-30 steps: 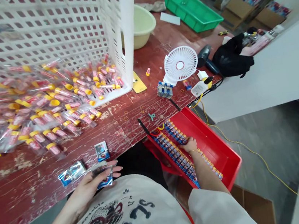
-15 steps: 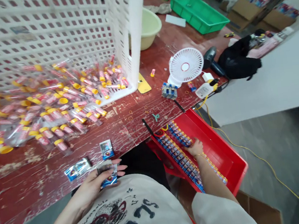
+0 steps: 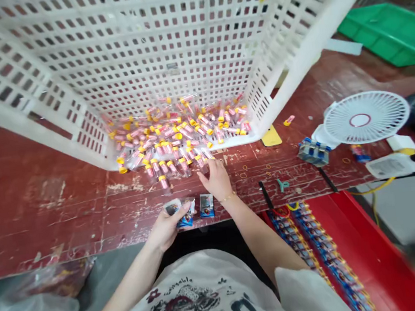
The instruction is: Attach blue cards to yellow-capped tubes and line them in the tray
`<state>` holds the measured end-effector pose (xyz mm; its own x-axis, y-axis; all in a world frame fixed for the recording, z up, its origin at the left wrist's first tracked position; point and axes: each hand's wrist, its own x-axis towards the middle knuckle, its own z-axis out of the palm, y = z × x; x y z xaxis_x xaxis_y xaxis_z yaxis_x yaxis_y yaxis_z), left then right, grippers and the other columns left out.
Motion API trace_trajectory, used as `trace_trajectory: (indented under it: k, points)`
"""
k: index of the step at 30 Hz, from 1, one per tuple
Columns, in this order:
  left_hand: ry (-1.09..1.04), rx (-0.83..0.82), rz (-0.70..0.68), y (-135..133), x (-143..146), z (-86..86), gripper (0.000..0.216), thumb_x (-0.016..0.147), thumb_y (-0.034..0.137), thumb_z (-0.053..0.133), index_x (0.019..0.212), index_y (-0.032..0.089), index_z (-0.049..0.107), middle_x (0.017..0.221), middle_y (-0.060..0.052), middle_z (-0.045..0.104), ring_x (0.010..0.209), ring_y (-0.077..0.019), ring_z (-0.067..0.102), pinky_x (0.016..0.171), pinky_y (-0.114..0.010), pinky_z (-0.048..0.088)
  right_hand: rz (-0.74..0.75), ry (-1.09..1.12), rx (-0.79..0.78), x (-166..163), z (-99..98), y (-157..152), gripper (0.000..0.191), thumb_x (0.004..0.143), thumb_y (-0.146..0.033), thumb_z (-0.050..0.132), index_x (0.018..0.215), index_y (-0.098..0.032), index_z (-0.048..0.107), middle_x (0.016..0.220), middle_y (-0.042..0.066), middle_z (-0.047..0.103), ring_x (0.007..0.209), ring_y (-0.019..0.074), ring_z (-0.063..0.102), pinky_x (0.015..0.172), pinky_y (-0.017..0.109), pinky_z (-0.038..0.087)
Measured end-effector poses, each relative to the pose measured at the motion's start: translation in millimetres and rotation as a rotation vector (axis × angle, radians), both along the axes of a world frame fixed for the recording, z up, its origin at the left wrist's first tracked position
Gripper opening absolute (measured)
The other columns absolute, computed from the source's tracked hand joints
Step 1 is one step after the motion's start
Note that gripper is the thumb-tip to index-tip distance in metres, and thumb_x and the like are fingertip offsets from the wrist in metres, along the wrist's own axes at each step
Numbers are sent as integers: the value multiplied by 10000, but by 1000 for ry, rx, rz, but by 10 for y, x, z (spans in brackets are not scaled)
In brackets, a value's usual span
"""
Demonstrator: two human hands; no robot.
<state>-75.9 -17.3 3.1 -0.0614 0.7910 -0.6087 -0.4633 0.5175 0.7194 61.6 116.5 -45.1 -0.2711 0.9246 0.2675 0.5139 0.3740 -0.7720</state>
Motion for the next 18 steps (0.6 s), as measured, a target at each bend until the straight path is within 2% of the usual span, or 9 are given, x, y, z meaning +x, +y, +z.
trace_trajectory:
  k: [3, 5, 7, 9, 13, 15, 18]
  points:
    - [-54, 83, 14, -11, -56, 25, 319, 661, 382, 785, 842, 134, 696, 754, -63, 725, 698, -193, 685, 700, -313, 545, -43, 21, -106, -248, -67, 91, 256, 721, -249, 631, 909, -202, 462, 857, 66, 584, 842, 235, 566, 860, 460, 465]
    - [-52, 132, 35, -14, -80, 8, 323, 647, 384, 792, 815, 124, 701, 743, -66, 723, 697, -201, 684, 735, -333, 535, -62, 184, -248, -210, -34, 17, 350, 716, -274, 649, 954, -216, 400, 777, 13, 570, 734, 194, 579, 765, 417, 509]
    - [-15, 150, 55, -10, -90, -27, 340, 610, 386, 812, 805, 127, 708, 743, -58, 722, 701, -204, 681, 736, -334, 528, -13, 438, -433, -107, 101, -121, 463, 713, -319, 683, 1019, -245, 342, 779, -21, 579, 699, 166, 601, 720, 380, 533]
    - [35, 166, 53, 0, -85, -58, 348, 583, 376, 826, 807, 134, 717, 760, -49, 723, 718, -199, 673, 740, -321, 520, 99, 631, -534, -8, 309, -274, 519, 719, -347, 709, 1059, -280, 322, 858, -21, 601, 762, 160, 634, 761, 381, 544]
    - [114, 201, 24, 33, -49, -69, 316, 567, 356, 835, 759, 139, 708, 696, -22, 703, 652, -164, 639, 694, -283, 504, 267, 680, -492, 83, 696, -465, 518, 744, -356, 721, 1101, -320, 348, 963, -19, 590, 857, 150, 647, 864, 394, 541]
    - [144, 201, 23, 48, -36, -66, 334, 542, 339, 850, 760, 135, 700, 669, -14, 691, 613, -150, 619, 663, -270, 493, 317, 635, -453, 102, 788, -487, 482, 777, -358, 693, 1129, -322, 365, 967, -14, 577, 864, 144, 640, 870, 383, 545]
    - [214, 202, 23, 54, -39, -81, 385, 521, 332, 859, 805, 123, 704, 702, -28, 701, 626, -151, 614, 677, -275, 488, 356, 552, -380, 139, 812, -486, 353, 821, -342, 650, 1097, -288, 438, 953, 7, 569, 868, 144, 624, 861, 365, 545]
